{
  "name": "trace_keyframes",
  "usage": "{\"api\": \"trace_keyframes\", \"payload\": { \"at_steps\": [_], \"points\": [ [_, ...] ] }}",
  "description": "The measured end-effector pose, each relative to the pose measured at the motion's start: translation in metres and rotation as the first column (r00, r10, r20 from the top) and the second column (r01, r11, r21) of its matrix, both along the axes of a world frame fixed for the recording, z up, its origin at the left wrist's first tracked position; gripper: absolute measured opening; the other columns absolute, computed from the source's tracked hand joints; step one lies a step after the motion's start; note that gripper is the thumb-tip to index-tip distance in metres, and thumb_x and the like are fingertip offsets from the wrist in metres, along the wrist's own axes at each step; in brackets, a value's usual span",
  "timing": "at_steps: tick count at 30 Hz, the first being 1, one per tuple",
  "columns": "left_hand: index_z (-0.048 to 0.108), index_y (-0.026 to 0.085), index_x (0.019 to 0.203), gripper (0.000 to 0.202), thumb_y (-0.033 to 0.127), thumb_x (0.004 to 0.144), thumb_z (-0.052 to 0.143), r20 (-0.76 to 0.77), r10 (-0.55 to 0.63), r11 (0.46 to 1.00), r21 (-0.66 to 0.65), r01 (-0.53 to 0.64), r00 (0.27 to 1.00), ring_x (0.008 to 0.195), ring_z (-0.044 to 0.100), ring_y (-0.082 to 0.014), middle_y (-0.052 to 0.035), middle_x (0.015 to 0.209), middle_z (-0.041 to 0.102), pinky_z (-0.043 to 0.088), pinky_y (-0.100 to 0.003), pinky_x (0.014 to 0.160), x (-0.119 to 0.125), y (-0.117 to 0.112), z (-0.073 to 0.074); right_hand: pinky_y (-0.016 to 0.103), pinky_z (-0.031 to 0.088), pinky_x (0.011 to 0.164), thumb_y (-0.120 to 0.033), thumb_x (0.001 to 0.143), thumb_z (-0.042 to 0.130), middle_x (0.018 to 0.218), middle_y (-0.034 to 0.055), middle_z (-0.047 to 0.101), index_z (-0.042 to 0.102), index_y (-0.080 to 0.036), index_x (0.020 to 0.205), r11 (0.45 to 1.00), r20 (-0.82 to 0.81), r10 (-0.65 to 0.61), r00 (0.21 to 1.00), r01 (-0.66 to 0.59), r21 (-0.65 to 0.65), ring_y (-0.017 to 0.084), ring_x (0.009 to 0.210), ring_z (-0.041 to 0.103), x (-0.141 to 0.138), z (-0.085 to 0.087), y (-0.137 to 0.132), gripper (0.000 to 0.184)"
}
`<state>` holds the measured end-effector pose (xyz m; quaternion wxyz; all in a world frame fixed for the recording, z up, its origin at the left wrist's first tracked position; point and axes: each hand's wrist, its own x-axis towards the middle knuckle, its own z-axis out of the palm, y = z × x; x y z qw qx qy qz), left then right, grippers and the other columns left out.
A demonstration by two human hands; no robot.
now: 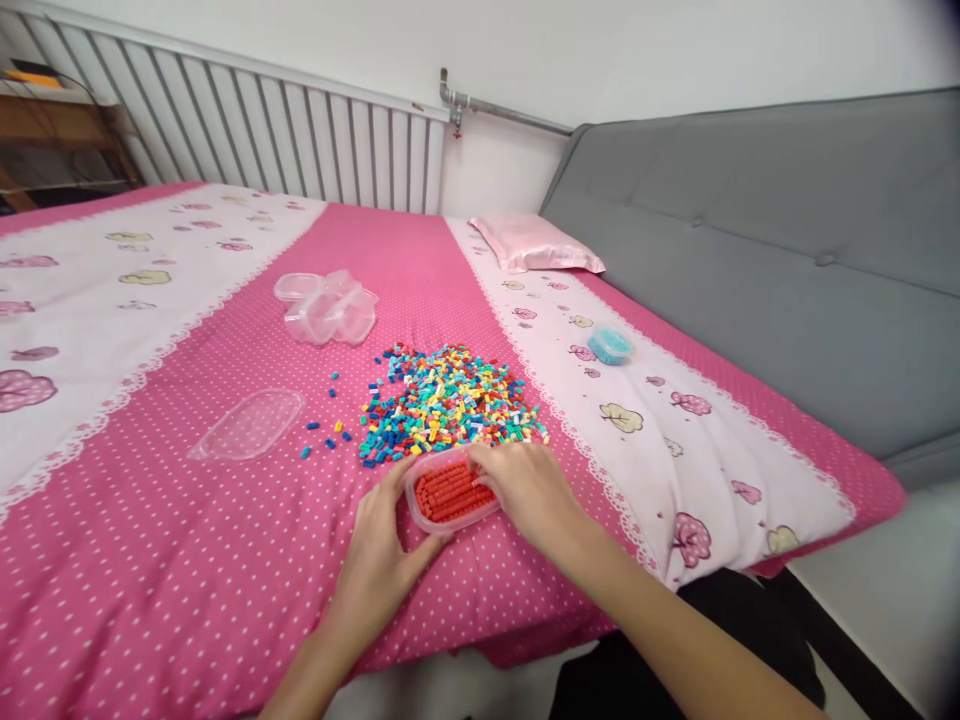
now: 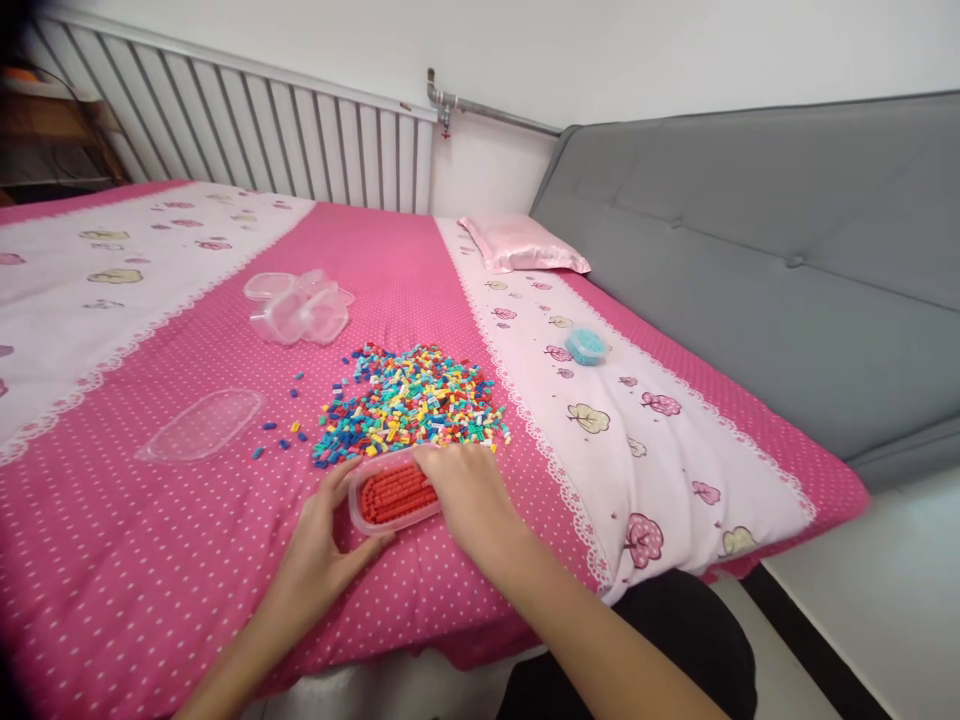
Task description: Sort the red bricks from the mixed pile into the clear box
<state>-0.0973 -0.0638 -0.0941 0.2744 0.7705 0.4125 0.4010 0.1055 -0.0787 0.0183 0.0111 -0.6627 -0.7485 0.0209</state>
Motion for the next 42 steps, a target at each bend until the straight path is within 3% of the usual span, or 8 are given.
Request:
{"api": "trace_keyframes", "payload": {
  "at_steps": [23, 29, 42],
  "points": [
    [0.040, 0.029, 0.148, 0.064, 0.036, 0.092, 0.070, -0.029, 0.027, 0.999, 0.035, -0.026, 0.999, 0.133, 0.057, -0.0334, -0.0110, 0.145, 0.057, 0.046, -0.054, 0.110, -0.001, -0.001, 0.003, 0.029, 0.039, 0.067, -0.020, 0.102, 0.054, 0.094, 0.0063, 0.079, 0.074, -0.026, 0.105, 0.999, 0.028, 0.019, 0.999, -0.017, -0.043, 0.023, 0.087, 0.073, 0.000, 0.018, -0.002, 0.021],
    [0.040, 0.030, 0.148, 0.064, 0.036, 0.092, 0.071, -0.016, 0.026, 0.999, 0.021, -0.026, 1.000, 0.132, 0.058, -0.0329, -0.0101, 0.144, 0.058, 0.046, -0.053, 0.110, 0.000, -0.002, 0.005, 0.029, 0.041, 0.072, -0.020, 0.102, 0.053, 0.092, 0.0081, 0.073, 0.076, -0.025, 0.103, 0.998, 0.019, 0.049, 0.999, -0.050, 0.035, 0.021, 0.088, 0.069, -0.004, 0.012, 0.002, 0.023],
    [0.038, 0.031, 0.148, 0.063, 0.037, 0.094, 0.070, -0.014, 0.004, 1.000, 0.004, -0.004, 1.000, 0.135, 0.054, -0.0315, -0.0096, 0.146, 0.056, 0.043, -0.053, 0.113, 0.000, -0.002, 0.003, 0.032, 0.038, 0.076, -0.022, 0.103, 0.053, 0.092, 0.0076, 0.075, 0.076, -0.024, 0.102, 0.999, 0.009, 0.020, 1.000, -0.021, 0.046, 0.023, 0.090, 0.067, -0.006, 0.008, 0.001, 0.023]
  ]
}}
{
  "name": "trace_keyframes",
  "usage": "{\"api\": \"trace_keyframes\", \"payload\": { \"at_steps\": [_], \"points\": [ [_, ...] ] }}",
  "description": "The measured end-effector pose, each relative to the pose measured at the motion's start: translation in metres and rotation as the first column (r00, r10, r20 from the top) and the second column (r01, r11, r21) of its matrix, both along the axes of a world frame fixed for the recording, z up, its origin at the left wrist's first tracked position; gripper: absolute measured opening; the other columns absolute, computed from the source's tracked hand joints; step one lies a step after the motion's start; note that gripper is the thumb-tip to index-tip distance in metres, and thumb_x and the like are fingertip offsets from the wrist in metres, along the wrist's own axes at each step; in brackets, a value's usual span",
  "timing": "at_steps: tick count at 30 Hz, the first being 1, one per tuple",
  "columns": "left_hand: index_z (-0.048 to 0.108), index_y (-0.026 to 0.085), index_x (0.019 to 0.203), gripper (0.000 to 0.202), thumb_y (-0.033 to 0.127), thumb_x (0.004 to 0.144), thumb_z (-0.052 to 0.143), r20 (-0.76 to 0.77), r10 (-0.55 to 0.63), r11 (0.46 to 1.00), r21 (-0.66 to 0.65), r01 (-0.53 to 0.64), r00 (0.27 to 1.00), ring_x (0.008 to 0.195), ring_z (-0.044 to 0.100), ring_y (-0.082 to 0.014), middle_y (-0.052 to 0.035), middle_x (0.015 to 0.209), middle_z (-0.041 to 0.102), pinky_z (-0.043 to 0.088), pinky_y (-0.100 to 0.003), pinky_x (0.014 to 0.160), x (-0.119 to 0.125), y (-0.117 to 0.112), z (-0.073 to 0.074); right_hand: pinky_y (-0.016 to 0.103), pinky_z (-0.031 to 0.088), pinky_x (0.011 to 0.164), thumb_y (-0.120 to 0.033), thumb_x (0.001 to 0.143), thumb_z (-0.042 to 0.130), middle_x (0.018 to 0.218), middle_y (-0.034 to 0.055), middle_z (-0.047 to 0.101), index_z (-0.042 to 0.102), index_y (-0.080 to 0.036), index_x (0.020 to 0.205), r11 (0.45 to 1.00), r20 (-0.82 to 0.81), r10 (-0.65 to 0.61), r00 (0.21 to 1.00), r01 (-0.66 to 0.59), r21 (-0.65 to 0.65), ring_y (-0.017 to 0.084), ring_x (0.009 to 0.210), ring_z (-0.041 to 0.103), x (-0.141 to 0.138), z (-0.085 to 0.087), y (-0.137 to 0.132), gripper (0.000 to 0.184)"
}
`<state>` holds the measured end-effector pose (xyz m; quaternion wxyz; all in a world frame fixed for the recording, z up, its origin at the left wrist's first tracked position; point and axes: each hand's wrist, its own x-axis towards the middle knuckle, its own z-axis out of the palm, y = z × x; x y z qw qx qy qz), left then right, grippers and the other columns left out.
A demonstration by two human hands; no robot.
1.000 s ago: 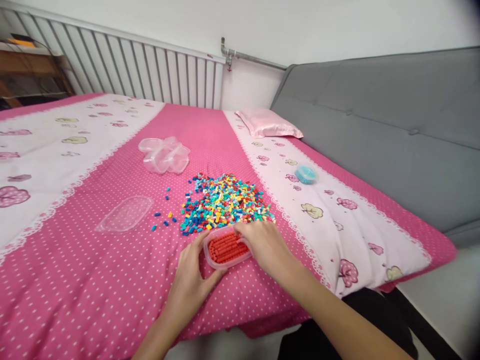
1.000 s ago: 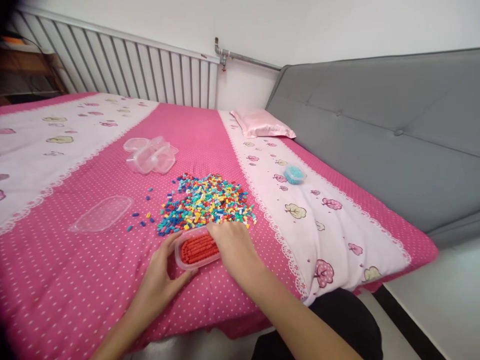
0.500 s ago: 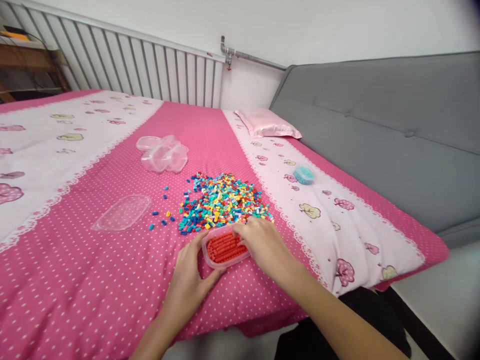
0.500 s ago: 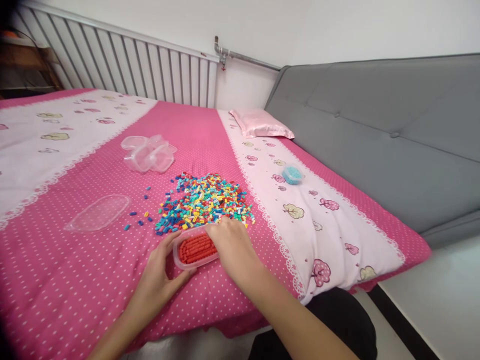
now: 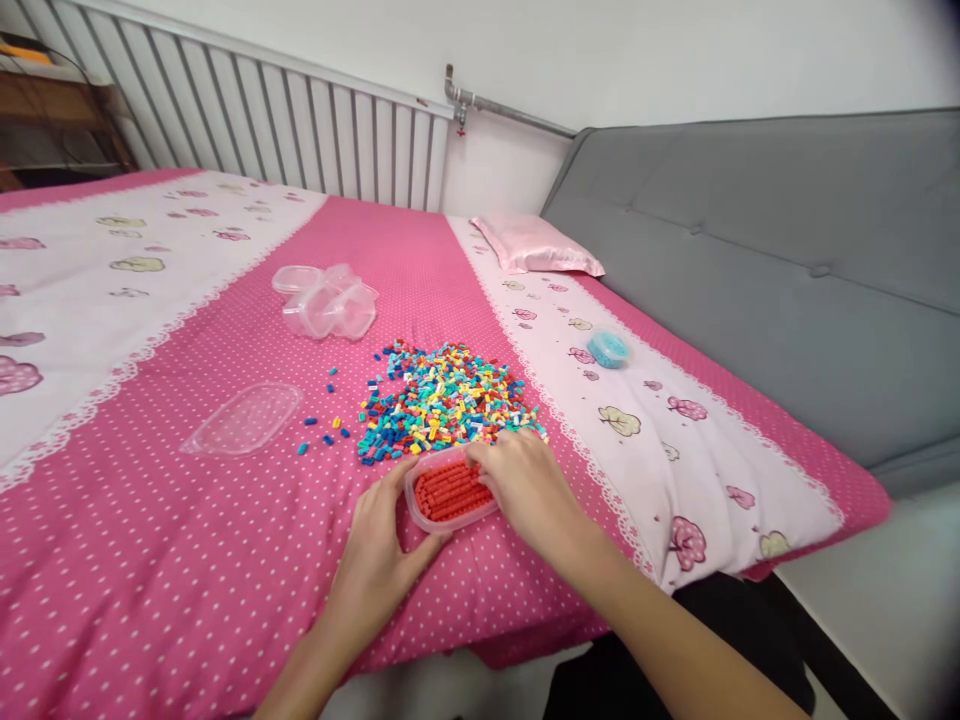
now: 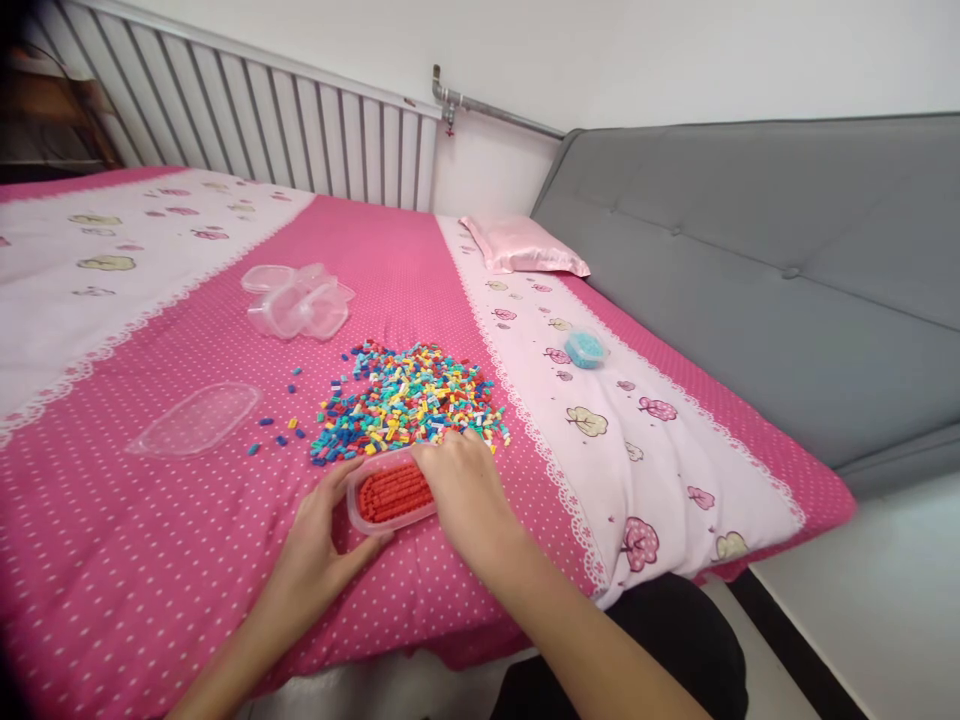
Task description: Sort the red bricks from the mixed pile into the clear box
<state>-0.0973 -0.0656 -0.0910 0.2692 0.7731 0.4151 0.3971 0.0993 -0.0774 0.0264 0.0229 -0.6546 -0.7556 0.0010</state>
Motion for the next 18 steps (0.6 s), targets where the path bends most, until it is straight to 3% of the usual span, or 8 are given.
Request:
{"api": "trace_keyframes", "payload": {
  "at_steps": [8, 18],
  "points": [
    [0.039, 0.030, 0.148, 0.062, 0.035, 0.094, 0.070, -0.004, 0.002, 1.000, 0.019, -0.002, 1.000, 0.134, 0.054, -0.0328, -0.0105, 0.146, 0.056, 0.044, -0.054, 0.112, 0.0006, -0.0001, 0.0003, 0.032, 0.036, 0.078, -0.018, 0.102, 0.055, 0.094, 0.0084, 0.078, 0.077, -0.024, 0.103, 0.996, 0.029, 0.003, 1.000, 0.000, -0.088, 0.023, 0.091, 0.068, -0.0034, 0.0106, 0.0022, 0.022],
    [0.039, 0.030, 0.147, 0.062, 0.038, 0.093, 0.070, -0.005, 0.005, 1.000, 0.002, -0.005, 1.000, 0.134, 0.055, -0.0332, -0.0107, 0.146, 0.057, 0.045, -0.055, 0.111, 0.0010, -0.0010, 0.0020, 0.032, 0.036, 0.076, -0.019, 0.100, 0.059, 0.088, 0.0069, 0.079, 0.077, -0.023, 0.096, 0.995, 0.011, 0.010, 1.000, -0.009, -0.100, 0.022, 0.086, 0.070, -0.0020, 0.0101, 0.0051, 0.020]
  ]
}}
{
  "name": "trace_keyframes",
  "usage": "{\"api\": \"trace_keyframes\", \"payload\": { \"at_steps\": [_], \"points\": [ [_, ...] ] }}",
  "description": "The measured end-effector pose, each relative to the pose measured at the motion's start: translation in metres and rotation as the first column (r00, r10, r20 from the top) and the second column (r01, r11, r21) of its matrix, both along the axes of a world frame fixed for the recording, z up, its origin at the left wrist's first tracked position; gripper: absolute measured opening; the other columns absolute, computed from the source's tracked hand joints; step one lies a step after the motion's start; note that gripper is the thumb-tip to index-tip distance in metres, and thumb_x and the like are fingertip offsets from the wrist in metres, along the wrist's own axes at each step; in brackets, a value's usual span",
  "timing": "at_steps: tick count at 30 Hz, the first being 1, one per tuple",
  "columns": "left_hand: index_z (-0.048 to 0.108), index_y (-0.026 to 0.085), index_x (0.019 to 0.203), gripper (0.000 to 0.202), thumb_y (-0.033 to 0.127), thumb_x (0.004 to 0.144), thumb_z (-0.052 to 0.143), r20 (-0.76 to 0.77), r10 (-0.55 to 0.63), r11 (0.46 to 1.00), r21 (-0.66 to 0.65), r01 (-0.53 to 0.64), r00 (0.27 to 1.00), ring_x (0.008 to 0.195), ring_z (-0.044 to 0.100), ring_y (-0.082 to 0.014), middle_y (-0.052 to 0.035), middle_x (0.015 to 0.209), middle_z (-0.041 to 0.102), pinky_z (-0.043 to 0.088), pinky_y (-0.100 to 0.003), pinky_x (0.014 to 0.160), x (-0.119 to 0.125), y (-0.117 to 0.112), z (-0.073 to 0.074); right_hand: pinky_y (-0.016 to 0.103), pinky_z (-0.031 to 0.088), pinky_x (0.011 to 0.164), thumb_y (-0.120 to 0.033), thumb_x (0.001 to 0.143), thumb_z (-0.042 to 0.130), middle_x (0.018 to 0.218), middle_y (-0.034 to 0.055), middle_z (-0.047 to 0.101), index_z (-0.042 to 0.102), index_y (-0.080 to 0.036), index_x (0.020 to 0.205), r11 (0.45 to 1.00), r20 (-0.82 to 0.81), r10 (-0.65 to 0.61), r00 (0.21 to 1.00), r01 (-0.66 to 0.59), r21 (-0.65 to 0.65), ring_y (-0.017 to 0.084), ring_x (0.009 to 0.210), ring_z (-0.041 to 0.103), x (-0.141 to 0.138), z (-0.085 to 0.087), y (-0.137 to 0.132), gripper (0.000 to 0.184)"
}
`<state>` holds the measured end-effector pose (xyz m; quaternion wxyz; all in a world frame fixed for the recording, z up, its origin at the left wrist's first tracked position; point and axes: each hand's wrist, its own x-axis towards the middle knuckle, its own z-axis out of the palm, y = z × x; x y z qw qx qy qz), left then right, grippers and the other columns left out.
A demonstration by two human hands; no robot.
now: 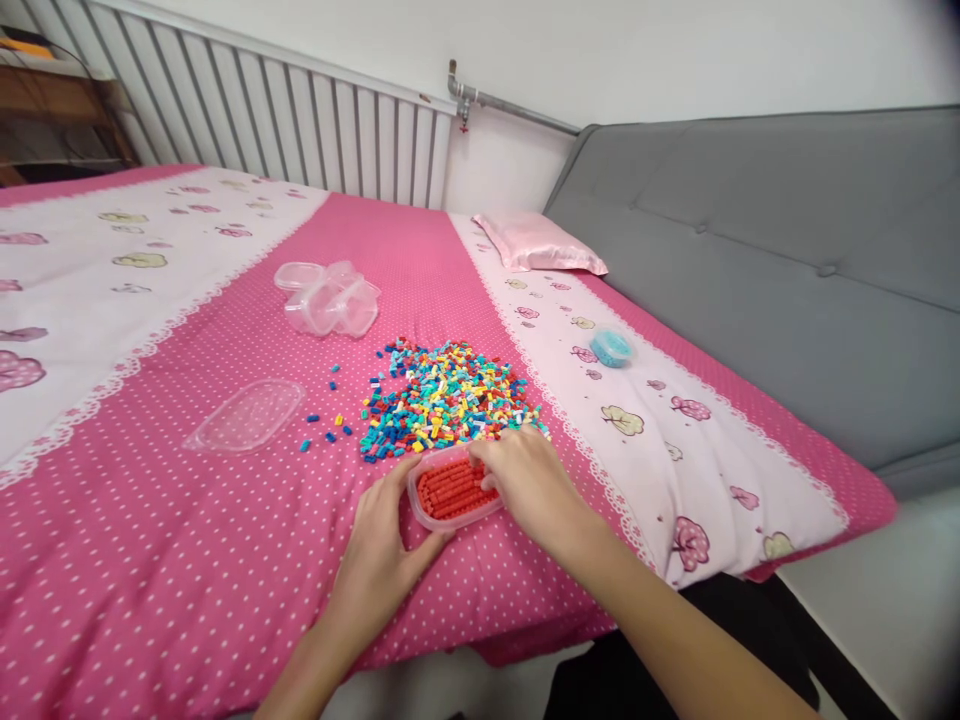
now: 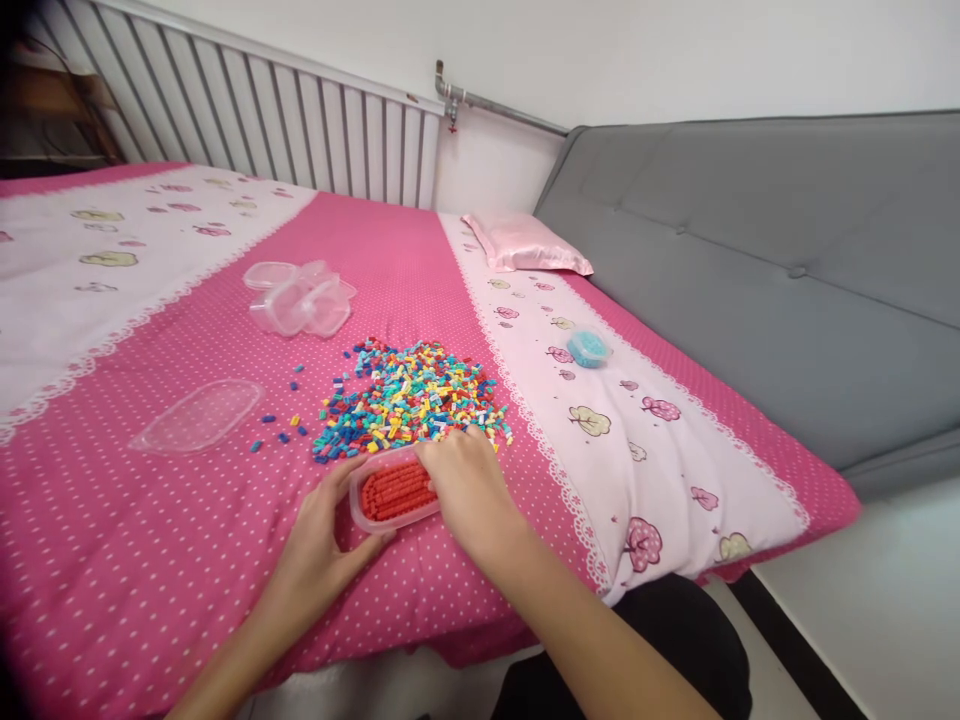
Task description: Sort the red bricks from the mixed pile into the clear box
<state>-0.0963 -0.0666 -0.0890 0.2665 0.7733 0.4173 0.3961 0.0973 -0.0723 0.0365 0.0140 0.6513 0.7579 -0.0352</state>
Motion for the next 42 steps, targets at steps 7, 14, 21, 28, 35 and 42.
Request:
{"api": "trace_keyframes", "payload": {
  "at_steps": [7, 14, 21, 28, 35, 42],
  "points": [
    [0.042, 0.028, 0.145, 0.063, 0.037, 0.091, 0.072, 0.009, 0.015, 1.000, 0.009, -0.015, 1.000, 0.134, 0.056, -0.0334, -0.0114, 0.145, 0.058, 0.046, -0.054, 0.111, 0.001, -0.001, 0.000, 0.032, 0.036, 0.075, -0.018, 0.101, 0.056, 0.086, 0.0065, 0.079, 0.079, -0.023, 0.098, 1.000, 0.023, 0.001, 1.000, 0.000, -0.016, 0.021, 0.086, 0.070, -0.002, 0.003, -0.001, 0.023],
    [0.042, 0.029, 0.146, 0.062, 0.038, 0.093, 0.071, 0.010, -0.001, 1.000, 0.003, 0.001, 1.000, 0.133, 0.056, -0.0322, -0.0103, 0.144, 0.058, 0.044, -0.053, 0.112, 0.001, -0.001, 0.000, 0.033, 0.038, 0.076, -0.016, 0.102, 0.053, 0.090, 0.0102, 0.079, 0.078, -0.021, 0.099, 0.998, 0.073, -0.053, 0.996, 0.055, -0.031, 0.023, 0.091, 0.072, -0.010, 0.004, 0.002, 0.026],
    [0.041, 0.029, 0.146, 0.063, 0.040, 0.092, 0.072, 0.003, 0.009, 1.000, -0.005, -0.008, 1.000, 0.132, 0.057, -0.0319, -0.0098, 0.145, 0.058, 0.045, -0.052, 0.111, 0.001, -0.002, 0.001, 0.036, 0.040, 0.080, -0.015, 0.102, 0.050, 0.096, 0.0124, 0.077, 0.074, -0.020, 0.106, 0.992, 0.104, -0.125, 0.987, 0.126, -0.002, 0.029, 0.100, 0.070, -0.013, 0.001, -0.002, 0.025],
    [0.039, 0.030, 0.147, 0.063, 0.039, 0.093, 0.071, -0.013, -0.001, 1.000, -0.011, 0.001, 1.000, 0.134, 0.055, -0.0317, -0.0095, 0.146, 0.056, 0.044, -0.052, 0.112, 0.001, -0.003, 0.000, 0.033, 0.040, 0.083, -0.007, 0.100, 0.043, 0.105, 0.0116, 0.073, 0.066, -0.020, 0.121, 0.990, 0.031, -0.142, 0.989, 0.142, -0.009, 0.028, 0.104, 0.064, -0.008, 0.000, -0.008, 0.033],
    [0.038, 0.031, 0.148, 0.065, 0.039, 0.093, 0.072, -0.016, 0.003, 1.000, -0.002, -0.003, 1.000, 0.133, 0.055, -0.0313, -0.0089, 0.147, 0.057, 0.045, -0.051, 0.112, 0.000, -0.003, -0.001, 0.030, 0.037, 0.084, 0.003, 0.090, 0.044, 0.105, 0.0103, 0.072, 0.063, -0.019, 0.123, 0.987, -0.033, -0.147, 0.989, 0.144, -0.075, 0.024, 0.100, 0.062, -0.006, -0.010, -0.007, 0.044],
    [0.037, 0.032, 0.148, 0.065, 0.039, 0.093, 0.071, -0.016, 0.000, 1.000, -0.007, 0.000, 1.000, 0.133, 0.055, -0.0310, -0.0079, 0.147, 0.057, 0.045, -0.051, 0.112, 0.001, -0.003, 0.000, 0.030, 0.037, 0.085, -0.001, 0.093, 0.044, 0.102, 0.0089, 0.072, 0.063, -0.021, 0.123, 0.987, -0.058, -0.160, 0.985, 0.157, -0.046, 0.024, 0.100, 0.062, -0.005, -0.011, -0.006, 0.041]
  ]
}}
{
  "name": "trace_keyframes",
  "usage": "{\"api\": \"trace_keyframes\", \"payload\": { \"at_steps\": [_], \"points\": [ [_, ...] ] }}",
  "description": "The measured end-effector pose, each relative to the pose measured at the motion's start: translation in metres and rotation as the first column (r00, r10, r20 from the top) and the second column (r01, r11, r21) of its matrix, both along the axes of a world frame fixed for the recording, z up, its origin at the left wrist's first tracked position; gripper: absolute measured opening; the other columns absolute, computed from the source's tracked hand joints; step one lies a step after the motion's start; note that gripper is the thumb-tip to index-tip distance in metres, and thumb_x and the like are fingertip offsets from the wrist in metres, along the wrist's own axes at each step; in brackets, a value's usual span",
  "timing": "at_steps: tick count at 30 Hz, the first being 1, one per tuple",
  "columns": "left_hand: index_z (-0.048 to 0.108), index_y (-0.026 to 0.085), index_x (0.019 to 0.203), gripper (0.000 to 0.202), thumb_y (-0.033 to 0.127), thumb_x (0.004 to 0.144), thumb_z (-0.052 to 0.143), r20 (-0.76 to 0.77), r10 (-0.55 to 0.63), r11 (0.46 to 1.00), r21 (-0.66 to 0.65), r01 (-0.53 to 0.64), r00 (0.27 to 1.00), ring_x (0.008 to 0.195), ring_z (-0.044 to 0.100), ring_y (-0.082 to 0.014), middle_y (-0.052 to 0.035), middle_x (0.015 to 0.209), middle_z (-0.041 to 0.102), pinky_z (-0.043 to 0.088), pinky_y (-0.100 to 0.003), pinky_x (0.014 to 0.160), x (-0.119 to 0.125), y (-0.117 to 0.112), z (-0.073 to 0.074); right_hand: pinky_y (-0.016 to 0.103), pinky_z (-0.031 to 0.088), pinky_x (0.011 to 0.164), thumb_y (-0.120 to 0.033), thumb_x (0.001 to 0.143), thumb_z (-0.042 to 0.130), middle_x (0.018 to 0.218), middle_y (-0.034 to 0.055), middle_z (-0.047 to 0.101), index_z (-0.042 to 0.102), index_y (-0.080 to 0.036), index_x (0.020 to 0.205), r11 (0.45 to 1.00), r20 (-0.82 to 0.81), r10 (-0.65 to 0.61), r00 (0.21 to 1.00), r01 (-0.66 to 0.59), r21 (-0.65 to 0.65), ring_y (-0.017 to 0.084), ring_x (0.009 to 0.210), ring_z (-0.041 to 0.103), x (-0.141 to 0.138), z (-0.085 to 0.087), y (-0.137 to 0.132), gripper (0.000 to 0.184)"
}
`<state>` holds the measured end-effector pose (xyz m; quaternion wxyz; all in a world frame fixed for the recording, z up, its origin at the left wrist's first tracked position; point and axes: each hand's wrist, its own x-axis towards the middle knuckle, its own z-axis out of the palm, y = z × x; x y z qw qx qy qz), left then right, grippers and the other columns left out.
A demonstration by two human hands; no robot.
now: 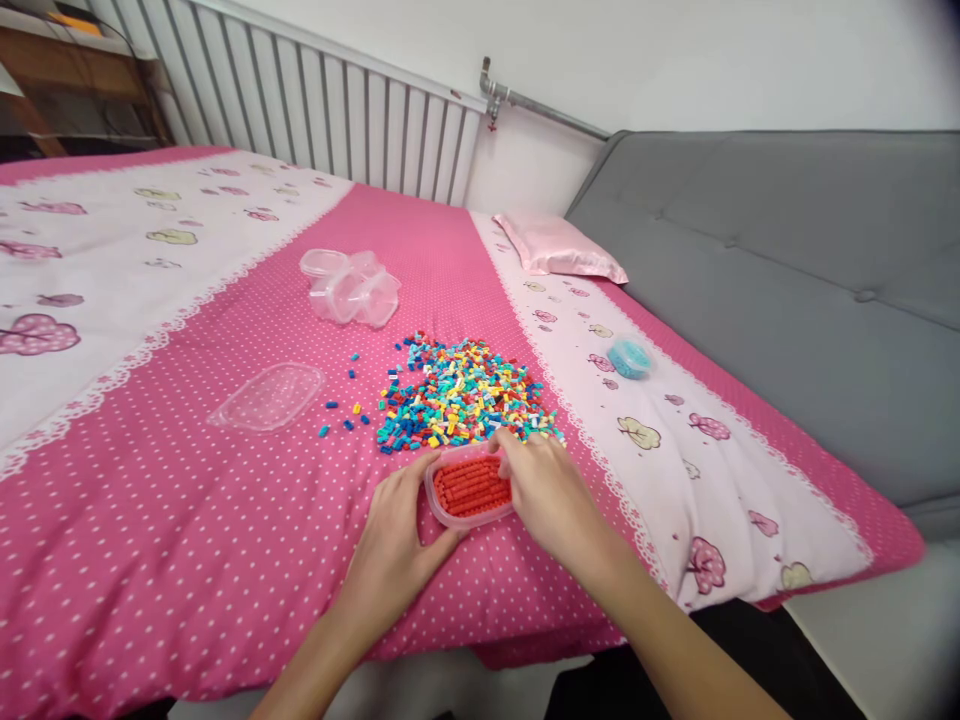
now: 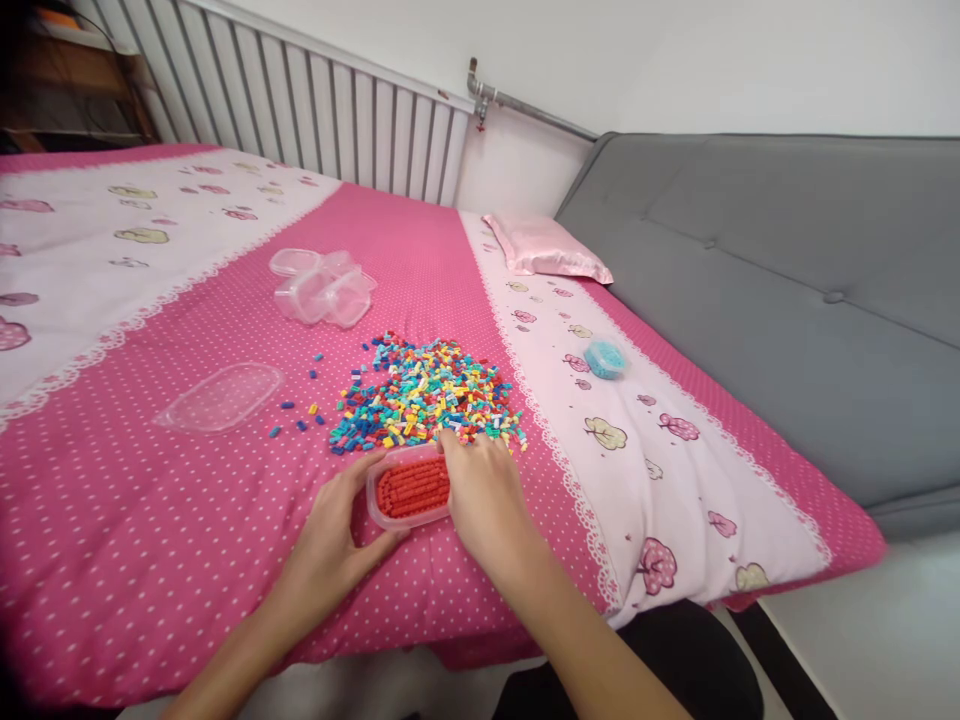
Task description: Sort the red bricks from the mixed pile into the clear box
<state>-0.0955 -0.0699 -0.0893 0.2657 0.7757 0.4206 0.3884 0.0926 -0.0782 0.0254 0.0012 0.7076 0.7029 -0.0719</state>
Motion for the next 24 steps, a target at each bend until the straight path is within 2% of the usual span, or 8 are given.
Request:
{"api": "trace_keyframes", "payload": {
  "at_steps": [15, 24],
  "points": [
    [0.038, 0.031, 0.148, 0.064, 0.038, 0.093, 0.071, 0.002, -0.006, 1.000, 0.012, 0.006, 1.000, 0.133, 0.055, -0.0308, -0.0083, 0.146, 0.057, 0.044, -0.051, 0.112, -0.0004, -0.0011, 0.0005, 0.032, 0.036, 0.082, -0.003, 0.095, 0.045, 0.099, 0.0071, 0.073, 0.065, -0.022, 0.120, 0.997, 0.025, -0.003, 1.000, 0.001, 0.073, 0.026, 0.098, 0.063, 0.0000, 0.0006, -0.0067, 0.037],
    [0.037, 0.031, 0.148, 0.066, 0.036, 0.092, 0.073, 0.006, -0.001, 1.000, -0.002, 0.002, 1.000, 0.133, 0.055, -0.0309, -0.0086, 0.146, 0.056, 0.044, -0.052, 0.112, -0.0009, -0.0017, 0.0004, 0.029, 0.038, 0.085, -0.001, 0.095, 0.042, 0.103, 0.0089, 0.073, 0.064, -0.020, 0.120, 1.000, -0.011, -0.004, 1.000, 0.004, 0.016, 0.022, 0.100, 0.064, -0.0017, 0.0023, -0.0062, 0.038]
  ]
}}
